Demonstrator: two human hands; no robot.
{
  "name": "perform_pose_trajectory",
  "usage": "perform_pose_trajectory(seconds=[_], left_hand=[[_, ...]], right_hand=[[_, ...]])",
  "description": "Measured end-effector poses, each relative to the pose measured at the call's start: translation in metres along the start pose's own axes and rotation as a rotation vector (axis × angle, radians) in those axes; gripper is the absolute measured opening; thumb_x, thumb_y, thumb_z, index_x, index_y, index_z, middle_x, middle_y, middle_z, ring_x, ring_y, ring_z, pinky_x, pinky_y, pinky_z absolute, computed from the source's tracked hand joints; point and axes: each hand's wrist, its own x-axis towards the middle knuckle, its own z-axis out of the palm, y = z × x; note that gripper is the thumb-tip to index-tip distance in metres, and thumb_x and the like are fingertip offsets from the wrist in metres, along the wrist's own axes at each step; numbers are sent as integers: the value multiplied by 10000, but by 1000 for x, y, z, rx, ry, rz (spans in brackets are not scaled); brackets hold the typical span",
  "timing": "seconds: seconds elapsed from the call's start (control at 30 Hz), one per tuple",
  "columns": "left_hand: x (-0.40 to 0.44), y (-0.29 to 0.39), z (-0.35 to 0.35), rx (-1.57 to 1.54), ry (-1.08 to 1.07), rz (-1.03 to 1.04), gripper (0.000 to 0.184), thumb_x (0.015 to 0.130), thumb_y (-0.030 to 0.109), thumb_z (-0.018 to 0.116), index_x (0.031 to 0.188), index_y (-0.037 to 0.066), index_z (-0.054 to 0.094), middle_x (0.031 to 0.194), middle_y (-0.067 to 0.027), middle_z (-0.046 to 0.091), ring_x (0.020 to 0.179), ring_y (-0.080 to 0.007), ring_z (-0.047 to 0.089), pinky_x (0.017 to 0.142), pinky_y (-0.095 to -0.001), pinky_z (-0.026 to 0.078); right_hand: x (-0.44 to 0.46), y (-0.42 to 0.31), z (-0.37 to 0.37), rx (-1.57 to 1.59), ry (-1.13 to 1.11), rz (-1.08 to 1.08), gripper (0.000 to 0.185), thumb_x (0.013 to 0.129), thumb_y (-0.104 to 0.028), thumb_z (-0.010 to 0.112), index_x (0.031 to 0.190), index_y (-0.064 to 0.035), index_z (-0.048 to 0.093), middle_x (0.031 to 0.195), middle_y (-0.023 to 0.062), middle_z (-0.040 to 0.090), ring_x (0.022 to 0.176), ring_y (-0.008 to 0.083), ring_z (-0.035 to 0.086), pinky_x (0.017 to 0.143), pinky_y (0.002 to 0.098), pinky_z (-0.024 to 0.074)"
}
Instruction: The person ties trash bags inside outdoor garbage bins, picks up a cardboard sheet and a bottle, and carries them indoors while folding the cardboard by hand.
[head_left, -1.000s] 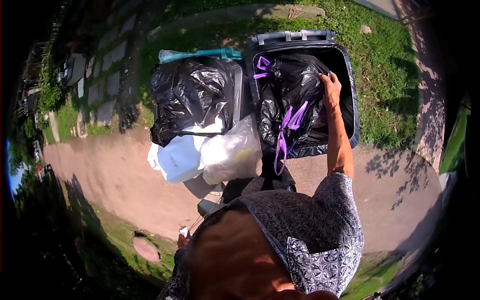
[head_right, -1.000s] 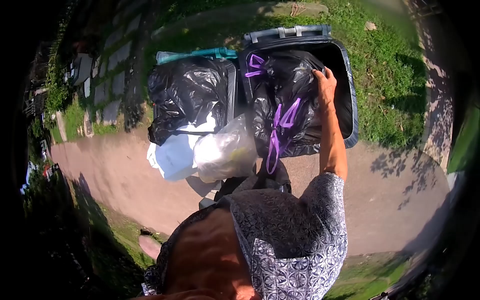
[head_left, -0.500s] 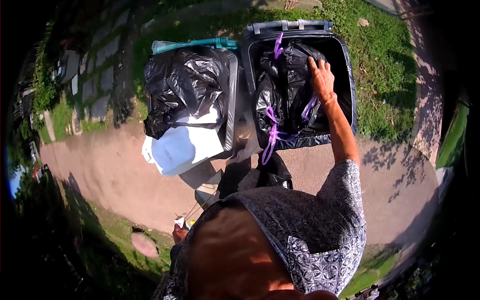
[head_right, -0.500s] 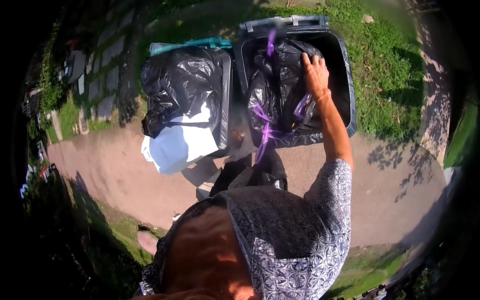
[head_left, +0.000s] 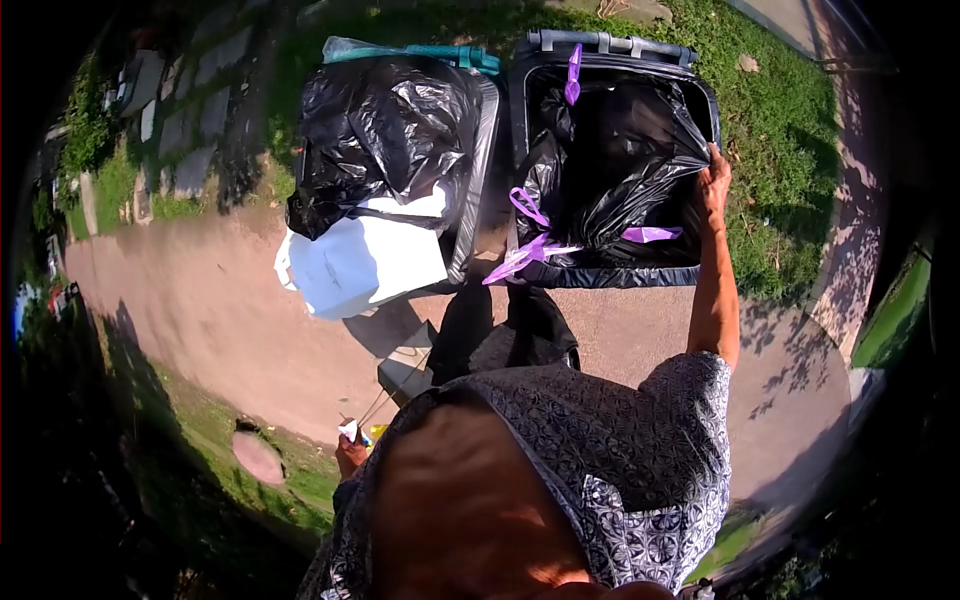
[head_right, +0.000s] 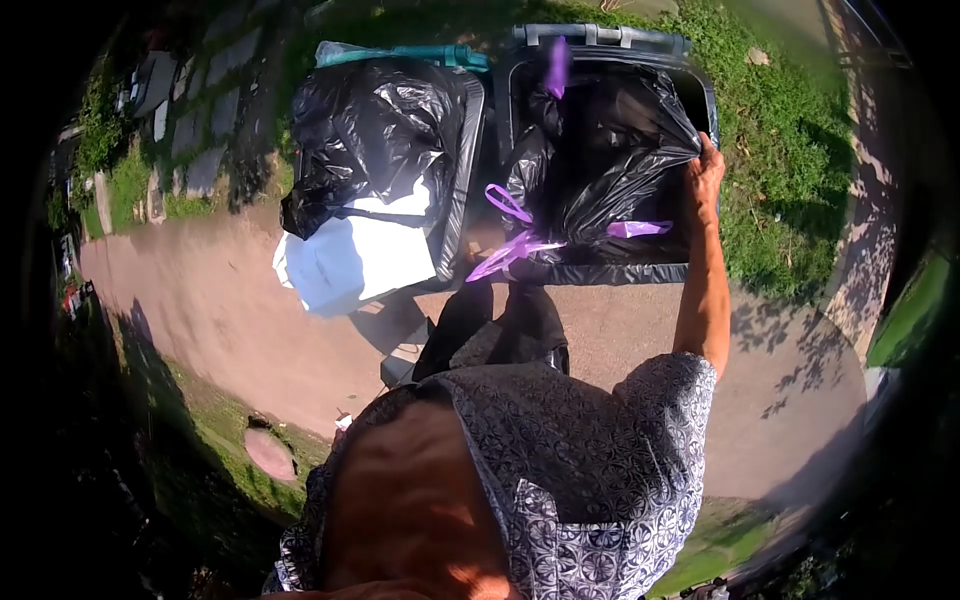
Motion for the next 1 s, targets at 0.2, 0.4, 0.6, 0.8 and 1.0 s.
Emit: perform_pose_trajectory(seconds=[0.2, 0.4, 0.6, 0.8, 1.0], left_hand=[[17, -23, 27, -55, -52, 105, 275, 1016, 260, 636, 894, 27, 557, 765, -176, 678, 685, -306, 685, 579, -386, 511], [21, -7, 23, -192, -153, 1, 373, 985, 340, 695, 966, -19, 594, 802, -207, 704, 729, -300, 705, 641, -400, 527], [22, -57, 66, -665, -169, 21, 328, 1006, 309, 656, 1005, -11, 584, 828, -191, 707, 788, -277, 700, 669, -388, 524], [27, -25, 35, -519, -165, 166, 301, 1009, 294, 647, 1012, 2, 576, 803, -119, 685, 745, -202, 646, 665, -367, 511], [15, -45, 33, -620, -132, 111, 294, 1012, 294, 647, 1050, 10, 580, 797, -117, 682, 749, -192, 643, 674, -373, 511]], right_hand=[[-8, -57, -45, -689, -103, -261, 486, 783, 44, 572, 1254, -55, 642, 1184, 140, 669, 1133, 360, 620, 926, 431, 541], [-84, 21, 32, -1313, -838, -125, 226, 917, -169, 597, 1074, -107, 747, 1253, 110, 606, 1206, 288, 581, 859, 436, 565], [-67, -81, 54, -901, -456, 119, 498, 911, -364, 689, 1305, -68, 623, 1253, 159, 641, 1113, 364, 653, 857, 479, 571], [-121, -96, 178, -633, -592, 537, 1267, 726, -704, 783, 1587, 25, 208, 1354, 315, 513, 1205, 463, 581, 1011, 491, 504], [-151, 44, 241, -665, -392, 555, 832, 712, -523, 779, 1312, -40, 465, 1170, 272, 658, 1097, 463, 648, 915, 539, 549]])
